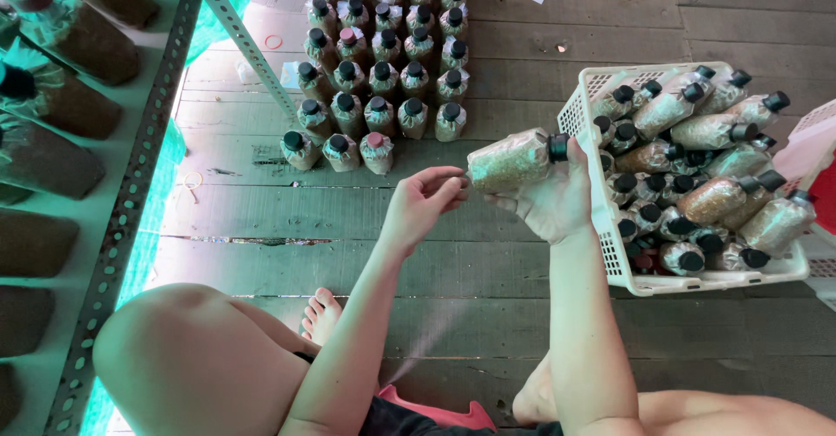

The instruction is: The person organizes mushroom spawn bottles by taking them from a plastic crate and placing them in rows on the floor.

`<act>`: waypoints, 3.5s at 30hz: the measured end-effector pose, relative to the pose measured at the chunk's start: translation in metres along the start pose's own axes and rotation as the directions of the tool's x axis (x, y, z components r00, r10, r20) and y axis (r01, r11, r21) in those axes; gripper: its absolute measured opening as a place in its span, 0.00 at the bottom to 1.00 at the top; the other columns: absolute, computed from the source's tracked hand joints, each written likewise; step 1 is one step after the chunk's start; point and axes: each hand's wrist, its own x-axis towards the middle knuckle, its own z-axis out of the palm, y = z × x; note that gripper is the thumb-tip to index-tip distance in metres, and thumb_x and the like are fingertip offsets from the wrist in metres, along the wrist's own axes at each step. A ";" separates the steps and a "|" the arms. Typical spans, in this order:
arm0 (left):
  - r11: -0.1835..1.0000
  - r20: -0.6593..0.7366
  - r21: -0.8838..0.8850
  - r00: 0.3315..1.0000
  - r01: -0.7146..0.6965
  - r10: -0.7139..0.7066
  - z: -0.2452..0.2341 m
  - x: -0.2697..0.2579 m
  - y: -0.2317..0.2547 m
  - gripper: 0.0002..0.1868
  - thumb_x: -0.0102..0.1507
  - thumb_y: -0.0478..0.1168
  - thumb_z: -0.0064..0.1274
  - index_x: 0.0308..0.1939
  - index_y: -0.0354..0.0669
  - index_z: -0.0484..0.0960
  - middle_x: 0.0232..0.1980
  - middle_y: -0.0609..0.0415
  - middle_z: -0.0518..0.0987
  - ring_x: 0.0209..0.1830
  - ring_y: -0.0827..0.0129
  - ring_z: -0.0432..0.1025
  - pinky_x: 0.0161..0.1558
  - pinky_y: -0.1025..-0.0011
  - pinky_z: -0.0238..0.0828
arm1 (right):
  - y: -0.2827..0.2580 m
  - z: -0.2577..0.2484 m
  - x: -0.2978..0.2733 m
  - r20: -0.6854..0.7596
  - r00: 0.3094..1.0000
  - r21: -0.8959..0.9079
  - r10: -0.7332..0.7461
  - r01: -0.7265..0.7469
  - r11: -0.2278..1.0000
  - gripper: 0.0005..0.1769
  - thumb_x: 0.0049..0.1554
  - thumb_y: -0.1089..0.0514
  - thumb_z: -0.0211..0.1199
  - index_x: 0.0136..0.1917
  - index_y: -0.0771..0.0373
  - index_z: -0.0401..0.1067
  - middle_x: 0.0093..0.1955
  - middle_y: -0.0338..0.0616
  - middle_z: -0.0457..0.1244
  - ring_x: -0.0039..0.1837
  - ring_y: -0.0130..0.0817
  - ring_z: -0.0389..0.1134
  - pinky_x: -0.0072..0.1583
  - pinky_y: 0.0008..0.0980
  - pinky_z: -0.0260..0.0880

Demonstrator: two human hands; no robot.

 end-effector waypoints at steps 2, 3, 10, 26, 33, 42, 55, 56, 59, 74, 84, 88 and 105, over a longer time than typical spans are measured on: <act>0.999 -0.013 0.031 1.000 -0.010 0.010 0.005 0.002 -0.008 0.15 0.69 0.36 0.62 0.59 0.36 0.86 0.51 0.39 0.88 0.45 0.64 0.85 0.49 0.65 0.88 | 0.002 0.008 -0.003 -0.003 1.000 -0.012 0.024 -0.024 1.000 0.41 0.53 0.25 0.65 0.67 0.55 0.77 0.60 0.60 0.71 0.59 0.70 0.73 0.58 0.79 0.76; 1.000 -0.012 0.030 1.000 -0.008 0.008 0.005 0.004 -0.013 0.15 0.69 0.36 0.62 0.59 0.36 0.86 0.51 0.39 0.88 0.45 0.64 0.85 0.49 0.65 0.88 | 0.004 0.007 -0.003 -0.006 1.000 -0.013 0.023 -0.023 1.000 0.41 0.53 0.25 0.65 0.67 0.55 0.77 0.60 0.60 0.71 0.59 0.70 0.73 0.58 0.79 0.76; 0.975 0.026 -0.150 0.986 0.164 -0.162 -0.016 0.013 -0.040 0.15 0.66 0.33 0.65 0.57 0.35 0.87 0.51 0.43 0.88 0.47 0.66 0.83 0.53 0.66 0.85 | 0.019 0.010 -0.006 0.014 0.998 -0.037 0.058 -0.058 0.998 0.38 0.53 0.29 0.67 0.64 0.57 0.78 0.59 0.60 0.71 0.57 0.71 0.74 0.56 0.80 0.76; 0.913 -0.100 0.153 0.925 0.378 -0.366 -0.013 0.001 -0.091 0.34 0.64 0.60 0.68 0.73 0.64 0.79 0.39 0.57 0.84 0.37 0.78 0.73 0.47 0.75 0.80 | 0.131 -0.089 0.032 -0.254 0.946 -0.453 0.202 -0.301 0.839 0.31 0.65 0.38 0.65 0.76 0.46 0.62 0.74 0.66 0.56 0.72 0.68 0.62 0.76 0.70 0.58; 0.884 -0.162 0.141 0.892 0.445 -0.423 -0.025 -0.004 -0.126 0.31 0.63 0.61 0.67 0.68 0.61 0.84 0.35 0.54 0.81 0.37 0.75 0.73 0.53 0.70 0.81 | 0.154 -0.101 0.029 -0.395 0.896 -0.418 0.203 -0.372 0.829 0.21 0.64 0.40 0.67 0.64 0.46 0.64 0.65 0.58 0.62 0.64 0.59 0.68 0.73 0.73 0.62; 0.814 -0.227 0.258 0.852 0.521 -0.473 -0.045 0.003 -0.166 0.37 0.55 0.63 0.74 0.68 0.65 0.84 0.61 0.47 0.86 0.62 0.60 0.80 0.62 0.66 0.80 | 0.161 -0.134 0.022 -0.427 0.882 -0.618 0.200 -0.446 0.648 0.38 0.62 0.29 0.70 0.78 0.45 0.69 0.69 0.40 0.60 0.62 0.42 0.62 0.74 0.65 0.64; 0.918 -0.149 0.042 0.911 0.395 -0.386 -0.042 0.001 -0.124 0.26 0.65 0.45 0.65 0.67 0.49 0.84 0.57 0.43 0.85 0.41 0.66 0.79 0.52 0.68 0.87 | 0.147 -0.103 0.028 -0.291 0.955 -0.737 0.062 -0.265 0.622 0.29 0.62 0.41 0.74 0.71 0.54 0.75 0.68 0.47 0.64 0.65 0.54 0.69 0.71 0.57 0.70; 0.924 -0.145 0.040 0.917 0.380 -0.371 -0.045 0.005 -0.129 0.25 0.64 0.45 0.66 0.66 0.50 0.85 0.55 0.45 0.86 0.38 0.67 0.80 0.50 0.68 0.87 | 0.147 -0.101 0.029 -0.294 0.955 -0.730 0.035 -0.248 0.637 0.29 0.62 0.41 0.74 0.70 0.54 0.75 0.65 0.43 0.63 0.60 0.45 0.70 0.69 0.53 0.73; 0.920 -0.141 0.052 0.915 0.388 -0.378 -0.053 -0.004 -0.163 0.26 0.65 0.46 0.67 0.66 0.46 0.85 0.55 0.40 0.86 0.40 0.65 0.79 0.50 0.66 0.87 | 0.169 -0.127 0.020 -0.331 0.941 -0.727 0.073 -0.303 0.616 0.32 0.62 0.37 0.75 0.71 0.55 0.74 0.69 0.52 0.64 0.69 0.59 0.70 0.72 0.59 0.70; 0.760 -0.112 0.499 0.901 0.415 -0.418 -0.051 0.003 -0.144 0.26 0.64 0.59 0.62 0.65 0.65 0.85 0.40 0.56 0.90 0.37 0.69 0.86 0.52 0.69 0.85 | 0.174 -0.145 0.027 -0.400 0.916 -0.770 0.009 -0.342 0.539 0.30 0.62 0.36 0.73 0.69 0.52 0.76 0.68 0.56 0.67 0.64 0.64 0.71 0.65 0.61 0.73; 0.707 -0.168 0.560 0.894 0.433 -0.414 -0.066 0.013 -0.155 0.48 0.55 0.64 0.73 0.78 0.61 0.73 0.72 0.43 0.79 0.66 0.54 0.78 0.63 0.59 0.80 | 0.129 -0.115 0.021 -0.385 0.922 -0.876 0.033 -0.376 0.301 0.32 0.57 0.39 0.76 0.60 0.67 0.78 0.51 0.56 0.72 0.52 0.43 0.74 0.60 0.44 0.75; 0.761 -0.124 0.375 0.842 0.529 -0.524 -0.050 -0.009 -0.119 0.44 0.59 0.54 0.71 0.77 0.51 0.73 0.71 0.31 0.77 0.59 0.47 0.81 0.54 0.61 0.85 | 0.134 -0.098 0.018 -0.369 0.916 -0.835 0.159 -0.402 0.375 0.38 0.60 0.44 0.73 0.81 0.45 0.66 0.81 0.53 0.60 0.66 0.51 0.72 0.66 0.52 0.76; 0.763 -0.121 0.396 0.853 0.511 -0.509 -0.059 0.017 -0.121 0.40 0.56 0.50 0.74 0.72 0.53 0.80 0.46 0.36 0.88 0.46 0.57 0.85 0.54 0.68 0.85 | 0.145 -0.102 0.032 -0.311 0.908 -0.694 0.282 -0.419 0.586 0.29 0.71 0.50 0.60 0.82 0.54 0.61 0.66 0.52 0.66 0.63 0.50 0.73 0.70 0.58 0.74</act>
